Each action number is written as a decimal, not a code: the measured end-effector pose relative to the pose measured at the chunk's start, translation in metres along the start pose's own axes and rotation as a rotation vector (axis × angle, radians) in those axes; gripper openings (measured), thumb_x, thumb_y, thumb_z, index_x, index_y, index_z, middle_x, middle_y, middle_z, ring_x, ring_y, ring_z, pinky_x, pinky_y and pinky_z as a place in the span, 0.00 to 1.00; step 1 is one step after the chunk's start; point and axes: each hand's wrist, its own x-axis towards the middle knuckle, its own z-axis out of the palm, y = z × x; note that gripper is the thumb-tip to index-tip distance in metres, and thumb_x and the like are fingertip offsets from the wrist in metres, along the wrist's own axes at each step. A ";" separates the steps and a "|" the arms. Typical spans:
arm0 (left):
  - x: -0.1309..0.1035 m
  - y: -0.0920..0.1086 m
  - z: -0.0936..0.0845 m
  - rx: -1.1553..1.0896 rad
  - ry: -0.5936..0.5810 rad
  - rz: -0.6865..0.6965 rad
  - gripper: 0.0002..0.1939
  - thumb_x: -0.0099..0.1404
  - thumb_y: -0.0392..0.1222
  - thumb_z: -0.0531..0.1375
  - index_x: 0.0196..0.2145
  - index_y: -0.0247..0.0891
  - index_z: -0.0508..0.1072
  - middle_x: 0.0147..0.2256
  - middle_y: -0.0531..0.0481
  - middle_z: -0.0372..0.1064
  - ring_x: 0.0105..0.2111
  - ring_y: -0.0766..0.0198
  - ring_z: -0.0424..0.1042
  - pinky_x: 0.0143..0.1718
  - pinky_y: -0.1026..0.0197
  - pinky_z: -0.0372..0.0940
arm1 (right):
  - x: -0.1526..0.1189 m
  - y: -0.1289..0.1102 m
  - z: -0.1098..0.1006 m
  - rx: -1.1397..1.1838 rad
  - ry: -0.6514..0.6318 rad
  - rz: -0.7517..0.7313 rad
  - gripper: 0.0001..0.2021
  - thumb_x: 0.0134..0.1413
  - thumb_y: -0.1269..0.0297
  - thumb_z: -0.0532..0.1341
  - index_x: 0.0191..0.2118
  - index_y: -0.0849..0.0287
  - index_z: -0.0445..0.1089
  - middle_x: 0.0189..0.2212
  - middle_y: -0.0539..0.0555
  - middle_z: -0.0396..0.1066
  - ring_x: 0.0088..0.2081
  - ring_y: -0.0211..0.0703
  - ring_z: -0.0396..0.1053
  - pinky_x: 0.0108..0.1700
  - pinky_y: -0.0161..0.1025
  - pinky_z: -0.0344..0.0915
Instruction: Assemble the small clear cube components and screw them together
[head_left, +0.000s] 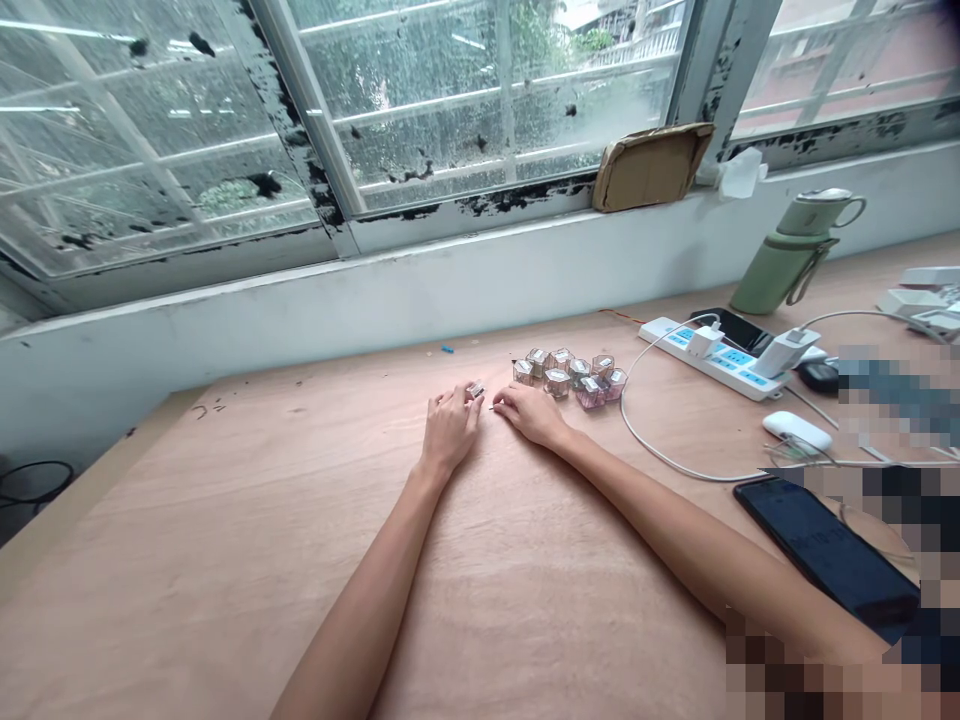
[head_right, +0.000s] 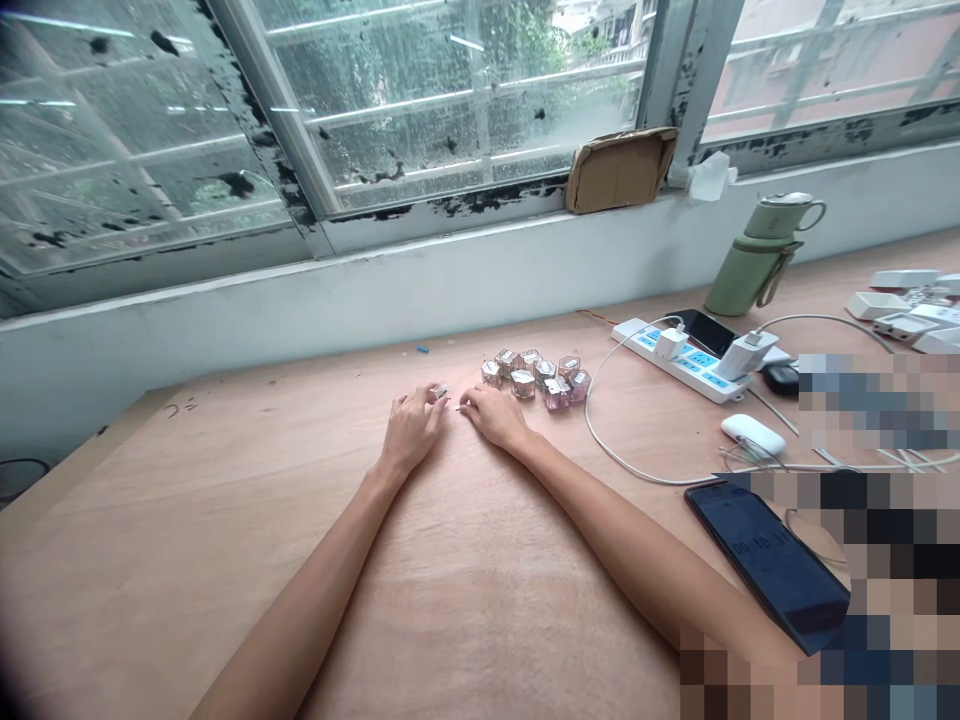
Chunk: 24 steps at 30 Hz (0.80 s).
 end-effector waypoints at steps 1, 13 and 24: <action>0.000 0.000 0.000 0.003 -0.002 0.002 0.14 0.76 0.44 0.53 0.55 0.39 0.66 0.44 0.44 0.78 0.50 0.53 0.74 0.56 0.50 0.59 | 0.000 0.001 0.000 0.019 0.003 0.003 0.08 0.66 0.60 0.61 0.41 0.54 0.78 0.43 0.55 0.78 0.42 0.47 0.73 0.36 0.39 0.59; -0.001 0.001 -0.001 0.001 -0.007 0.008 0.14 0.76 0.43 0.53 0.55 0.38 0.66 0.45 0.44 0.77 0.50 0.53 0.74 0.55 0.50 0.59 | -0.001 0.003 0.000 0.035 0.014 -0.013 0.07 0.67 0.61 0.59 0.41 0.56 0.74 0.42 0.56 0.77 0.39 0.46 0.72 0.35 0.38 0.57; -0.001 0.001 -0.001 -0.009 -0.018 0.005 0.15 0.75 0.43 0.54 0.56 0.37 0.66 0.45 0.44 0.77 0.50 0.53 0.74 0.56 0.49 0.58 | 0.000 0.001 -0.001 0.038 0.007 0.040 0.06 0.67 0.64 0.57 0.44 0.57 0.71 0.42 0.55 0.78 0.41 0.46 0.74 0.37 0.37 0.58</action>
